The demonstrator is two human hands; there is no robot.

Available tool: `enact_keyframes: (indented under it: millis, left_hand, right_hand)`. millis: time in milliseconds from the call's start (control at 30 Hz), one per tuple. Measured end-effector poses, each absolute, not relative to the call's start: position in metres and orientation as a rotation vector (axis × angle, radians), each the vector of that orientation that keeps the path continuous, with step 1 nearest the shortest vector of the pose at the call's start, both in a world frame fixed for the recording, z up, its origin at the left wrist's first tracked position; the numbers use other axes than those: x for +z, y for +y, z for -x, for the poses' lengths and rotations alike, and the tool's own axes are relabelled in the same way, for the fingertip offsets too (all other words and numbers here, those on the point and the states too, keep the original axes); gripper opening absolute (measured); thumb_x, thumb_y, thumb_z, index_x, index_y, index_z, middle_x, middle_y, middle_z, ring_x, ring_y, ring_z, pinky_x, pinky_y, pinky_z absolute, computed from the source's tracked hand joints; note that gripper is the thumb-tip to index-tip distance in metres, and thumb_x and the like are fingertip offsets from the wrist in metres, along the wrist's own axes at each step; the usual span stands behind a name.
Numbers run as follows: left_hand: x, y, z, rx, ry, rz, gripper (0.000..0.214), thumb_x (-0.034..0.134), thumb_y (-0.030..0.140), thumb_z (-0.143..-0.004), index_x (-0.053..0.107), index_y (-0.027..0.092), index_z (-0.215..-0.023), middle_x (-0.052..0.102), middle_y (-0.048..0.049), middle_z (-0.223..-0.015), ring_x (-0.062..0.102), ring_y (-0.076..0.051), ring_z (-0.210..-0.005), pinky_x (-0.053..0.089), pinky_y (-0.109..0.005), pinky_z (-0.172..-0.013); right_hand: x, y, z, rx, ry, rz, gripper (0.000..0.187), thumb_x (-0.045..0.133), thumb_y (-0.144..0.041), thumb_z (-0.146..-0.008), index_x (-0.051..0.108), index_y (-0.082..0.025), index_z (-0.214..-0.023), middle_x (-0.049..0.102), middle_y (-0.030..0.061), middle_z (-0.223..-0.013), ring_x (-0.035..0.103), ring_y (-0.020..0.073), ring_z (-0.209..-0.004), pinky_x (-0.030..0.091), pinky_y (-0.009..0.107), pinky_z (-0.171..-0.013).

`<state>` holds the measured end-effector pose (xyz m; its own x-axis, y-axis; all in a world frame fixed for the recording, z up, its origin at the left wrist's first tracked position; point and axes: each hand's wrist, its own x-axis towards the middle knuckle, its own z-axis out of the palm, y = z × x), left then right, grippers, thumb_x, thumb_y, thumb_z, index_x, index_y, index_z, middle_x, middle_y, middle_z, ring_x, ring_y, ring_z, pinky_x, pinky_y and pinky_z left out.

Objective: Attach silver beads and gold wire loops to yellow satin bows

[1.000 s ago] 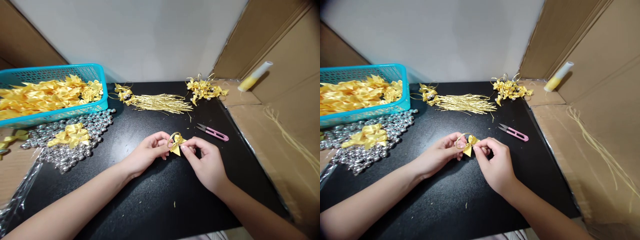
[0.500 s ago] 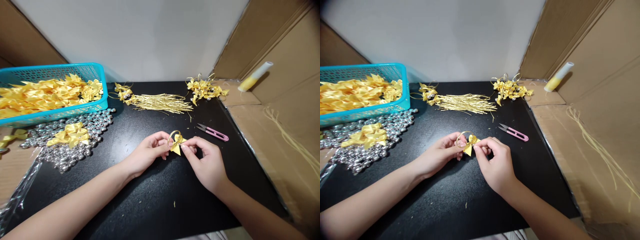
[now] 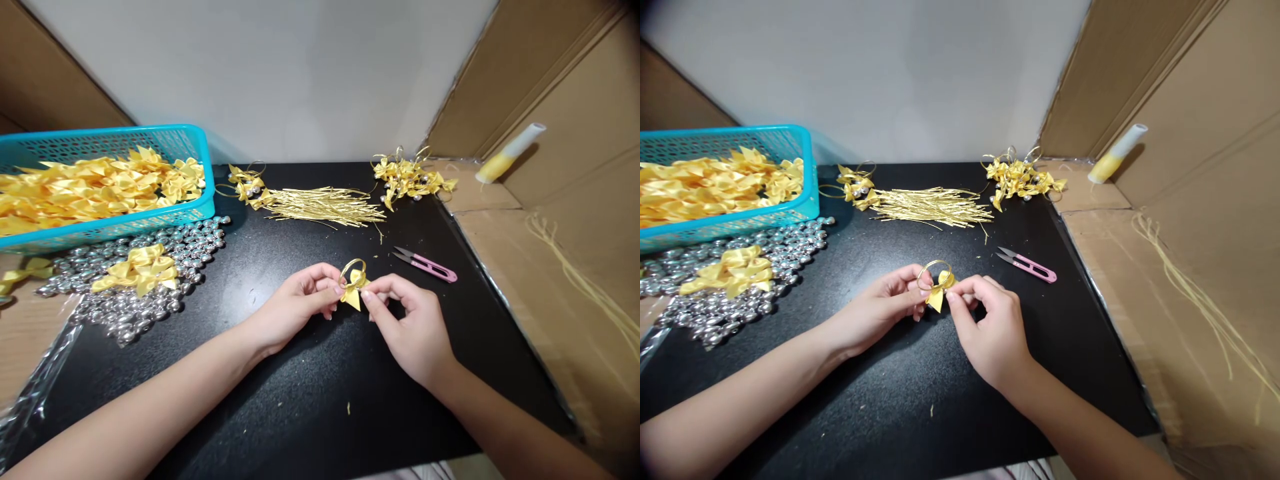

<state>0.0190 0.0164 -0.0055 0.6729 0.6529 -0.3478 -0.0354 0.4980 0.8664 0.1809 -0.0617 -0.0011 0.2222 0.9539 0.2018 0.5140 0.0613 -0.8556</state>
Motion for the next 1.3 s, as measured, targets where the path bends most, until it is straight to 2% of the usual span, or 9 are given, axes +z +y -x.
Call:
enact_keyframes:
  millis: [333,667,800,967,1300]
  left_hand:
    - [-0.008,0.017,-0.018,0.467,0.731,-0.976,0.023,0.073,0.03,-0.077,0.055,0.017,-0.083,0.056,0.0047,-0.068,0.044,-0.006,-0.059,0.037,-0.018,-0.056]
    - [-0.011,0.013,-0.021,0.516,0.734,-1.084,0.022,0.07,0.029,-0.08,0.054,0.018,-0.089,0.057,0.0032,-0.073,0.047,-0.008,-0.064,0.041,-0.018,-0.057]
    - [-0.013,0.009,-0.02,0.576,0.714,-1.172,0.022,0.068,0.029,-0.082,0.052,0.019,-0.093,0.059,0.0029,-0.074,0.05,-0.009,-0.065,0.042,-0.02,-0.06]
    - [-0.011,0.006,-0.017,0.644,0.732,-1.407,0.014,0.063,0.027,-0.086,0.054,0.017,-0.089,0.06,0.0012,-0.076,0.054,-0.01,-0.07,0.042,-0.024,-0.067]
    - [-0.012,0.005,-0.018,0.663,0.748,-1.441,0.013,0.062,0.027,-0.086,0.054,0.017,-0.085,0.058,0.0019,-0.073,0.054,-0.01,-0.067,0.042,-0.024,-0.065]
  right_hand:
    - [-0.001,-0.063,-0.181,0.648,-1.423,1.601,0.013,0.056,-0.019,-0.084,0.063,-0.017,-0.073,0.059,-0.0001,-0.06,0.055,0.0135,-0.056,0.045,0.027,-0.058]
    - [0.002,-0.062,-0.175,0.99,-1.195,1.534,0.021,0.054,-0.026,-0.086,0.053,-0.018,-0.066,0.051,-0.004,-0.056,0.049,0.0098,-0.054,0.04,0.021,-0.054]
    - [0.0,-0.062,-0.174,0.973,-1.178,1.538,0.017,0.056,-0.027,-0.085,0.056,-0.017,-0.071,0.049,-0.0045,-0.056,0.047,0.0097,-0.053,0.038,0.022,-0.054]
    - [-0.001,-0.062,-0.173,0.982,-1.166,1.544,0.017,0.055,-0.028,-0.085,0.056,-0.017,-0.072,0.049,-0.0048,-0.057,0.046,0.0092,-0.054,0.038,0.022,-0.055]
    - [-0.002,-0.063,-0.171,0.968,-1.171,1.531,0.017,0.055,-0.027,-0.085,0.055,-0.017,-0.071,0.049,-0.0047,-0.057,0.048,0.0095,-0.054,0.039,0.021,-0.055]
